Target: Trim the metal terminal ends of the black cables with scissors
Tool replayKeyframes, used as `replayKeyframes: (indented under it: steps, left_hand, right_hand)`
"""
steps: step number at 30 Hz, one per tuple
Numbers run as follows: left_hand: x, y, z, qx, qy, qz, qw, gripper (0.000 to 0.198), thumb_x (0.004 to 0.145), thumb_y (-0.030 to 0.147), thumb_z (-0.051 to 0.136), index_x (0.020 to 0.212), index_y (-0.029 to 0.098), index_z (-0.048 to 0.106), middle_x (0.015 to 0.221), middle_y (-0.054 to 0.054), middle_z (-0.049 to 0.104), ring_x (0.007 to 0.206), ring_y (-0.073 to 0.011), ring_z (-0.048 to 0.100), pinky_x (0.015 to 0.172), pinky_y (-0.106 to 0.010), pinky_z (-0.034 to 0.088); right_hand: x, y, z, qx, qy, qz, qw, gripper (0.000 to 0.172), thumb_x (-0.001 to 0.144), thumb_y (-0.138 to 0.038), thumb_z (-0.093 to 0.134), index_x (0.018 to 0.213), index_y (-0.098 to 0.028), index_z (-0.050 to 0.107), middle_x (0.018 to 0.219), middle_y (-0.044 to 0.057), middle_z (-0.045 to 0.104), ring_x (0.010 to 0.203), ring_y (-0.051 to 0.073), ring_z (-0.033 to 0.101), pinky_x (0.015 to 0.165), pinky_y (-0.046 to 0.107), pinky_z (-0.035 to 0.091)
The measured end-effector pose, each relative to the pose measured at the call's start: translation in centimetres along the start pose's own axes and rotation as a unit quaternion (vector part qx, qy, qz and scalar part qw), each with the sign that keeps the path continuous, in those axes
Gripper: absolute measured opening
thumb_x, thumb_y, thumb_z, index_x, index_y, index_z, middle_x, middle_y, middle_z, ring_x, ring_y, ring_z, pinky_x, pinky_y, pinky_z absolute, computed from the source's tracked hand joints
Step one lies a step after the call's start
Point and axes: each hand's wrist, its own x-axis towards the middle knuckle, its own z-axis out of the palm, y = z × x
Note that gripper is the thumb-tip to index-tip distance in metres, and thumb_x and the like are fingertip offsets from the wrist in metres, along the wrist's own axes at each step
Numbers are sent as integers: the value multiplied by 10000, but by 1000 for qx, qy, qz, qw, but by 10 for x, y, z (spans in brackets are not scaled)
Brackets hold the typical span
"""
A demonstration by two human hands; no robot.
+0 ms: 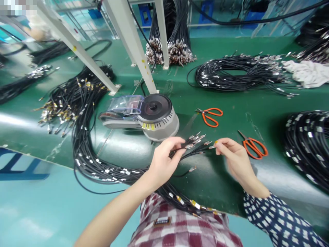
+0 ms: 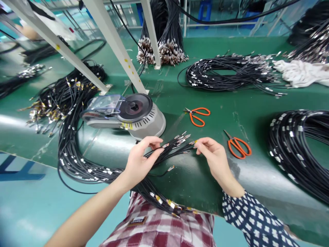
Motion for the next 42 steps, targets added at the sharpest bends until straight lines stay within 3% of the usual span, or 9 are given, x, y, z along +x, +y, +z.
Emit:
replayKeyframes:
  steps: [4,12,16,21,26,31,36,38,42]
  left_hand:
    - [-12,9,-5,-97,18,-63,993,200,879,142,619,1053,196,703,829,-9,721,693,-116,664,740,-249,557]
    - [-31,13,-14,-315,41,-229,920,260,844,235,697,1080,126,688,722,-32,737,618,-158,702,658,-298,600]
    - [-32,14,-11,-319,49,-247,914,228,823,245,720,1019,133,687,703,-26,731,610,-163,711,650,-295,616]
    - [-34,14,-9,-298,55,-224,926,337,818,217,720,1149,176,674,686,11,698,617,-158,719,644,-276,623]
    - [-37,14,-12,-300,60,-219,927,292,832,220,708,1117,162,685,678,5,702,608,-155,713,641,-274,616]
    - [-34,1,-11,-277,84,-180,940,98,872,235,661,935,161,671,854,-45,743,726,-162,726,763,-313,611]
    - [-22,-15,-5,-3,130,-21,991,115,874,177,652,987,198,654,988,-57,691,934,-189,659,870,-352,544]
    - [-19,-16,0,74,91,56,992,57,895,159,631,927,201,652,883,-37,691,858,-180,648,824,-337,531]
    - [-14,-15,18,129,-80,159,976,157,951,118,521,964,178,664,857,-55,707,798,-185,643,757,-316,544]
  right_hand:
    - [-10,-11,10,-12,-64,0,998,216,748,-412,805,769,-223,703,666,-3,622,583,120,542,587,255,461]
    - [-17,-24,48,-41,-195,-8,980,171,796,-365,765,794,-206,703,703,10,651,561,113,570,557,245,494]
    - [-17,-32,67,-84,-213,-17,973,186,789,-375,750,770,-197,699,683,14,654,545,117,564,518,242,479]
    - [-18,-41,84,-145,-225,-50,962,151,792,-342,721,732,-204,708,662,11,673,529,116,548,494,239,438]
    - [-12,-39,77,-116,-205,-36,971,165,769,-362,754,747,-204,713,688,16,674,548,122,562,511,250,457]
    - [8,-30,39,-24,-56,-27,998,181,721,-372,806,745,-229,699,712,-9,637,561,106,519,558,256,465]
    - [15,-15,1,-19,14,-16,1000,209,710,-391,812,758,-226,694,762,-4,633,590,113,512,587,271,451]
    - [13,-7,-7,-25,21,-16,999,212,715,-392,809,760,-223,690,756,-8,631,588,112,511,595,274,444]
    - [12,3,-14,-20,31,-12,999,229,716,-412,801,760,-223,680,743,-7,637,579,118,515,587,279,438]
